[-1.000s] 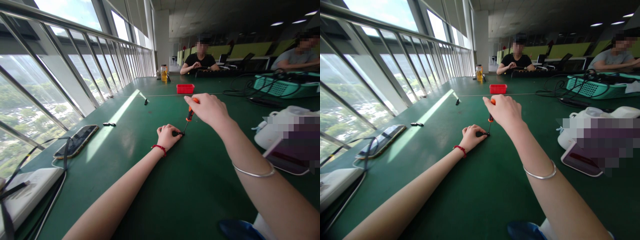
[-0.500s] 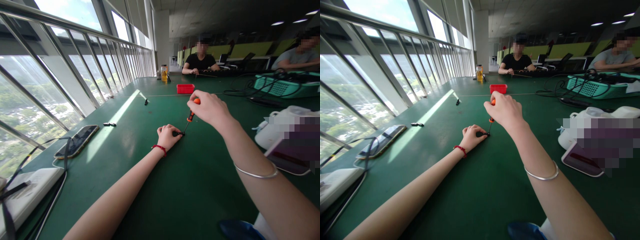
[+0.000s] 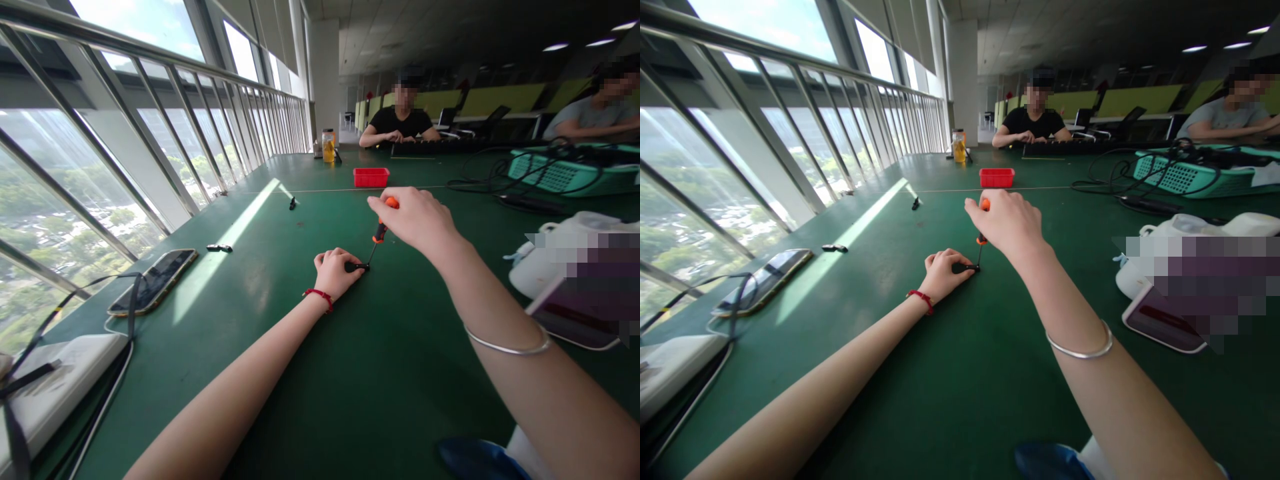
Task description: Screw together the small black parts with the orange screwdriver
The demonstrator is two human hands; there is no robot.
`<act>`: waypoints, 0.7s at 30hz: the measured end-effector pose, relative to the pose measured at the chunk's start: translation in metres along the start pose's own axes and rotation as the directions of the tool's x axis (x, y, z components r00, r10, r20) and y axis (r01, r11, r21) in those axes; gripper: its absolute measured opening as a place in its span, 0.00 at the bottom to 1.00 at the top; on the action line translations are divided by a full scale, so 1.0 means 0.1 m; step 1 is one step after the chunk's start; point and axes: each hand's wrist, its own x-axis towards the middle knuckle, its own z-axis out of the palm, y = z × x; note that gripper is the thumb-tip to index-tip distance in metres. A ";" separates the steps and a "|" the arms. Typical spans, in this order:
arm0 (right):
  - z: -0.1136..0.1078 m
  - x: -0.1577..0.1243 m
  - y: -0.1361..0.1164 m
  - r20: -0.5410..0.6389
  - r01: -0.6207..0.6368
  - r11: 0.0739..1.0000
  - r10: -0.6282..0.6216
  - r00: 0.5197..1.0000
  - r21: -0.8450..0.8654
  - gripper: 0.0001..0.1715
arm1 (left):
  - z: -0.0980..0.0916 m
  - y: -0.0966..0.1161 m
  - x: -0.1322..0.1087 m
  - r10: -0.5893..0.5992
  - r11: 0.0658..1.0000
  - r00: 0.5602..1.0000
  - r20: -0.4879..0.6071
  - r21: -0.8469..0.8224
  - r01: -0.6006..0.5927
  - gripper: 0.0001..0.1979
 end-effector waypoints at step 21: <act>0.00 0.02 0.03 -0.003 -0.014 1.000 0.014 1.000 -0.028 0.21 | 0.01 0.01 0.00 0.007 1.000 1.000 -0.003 -0.004 -0.007 0.08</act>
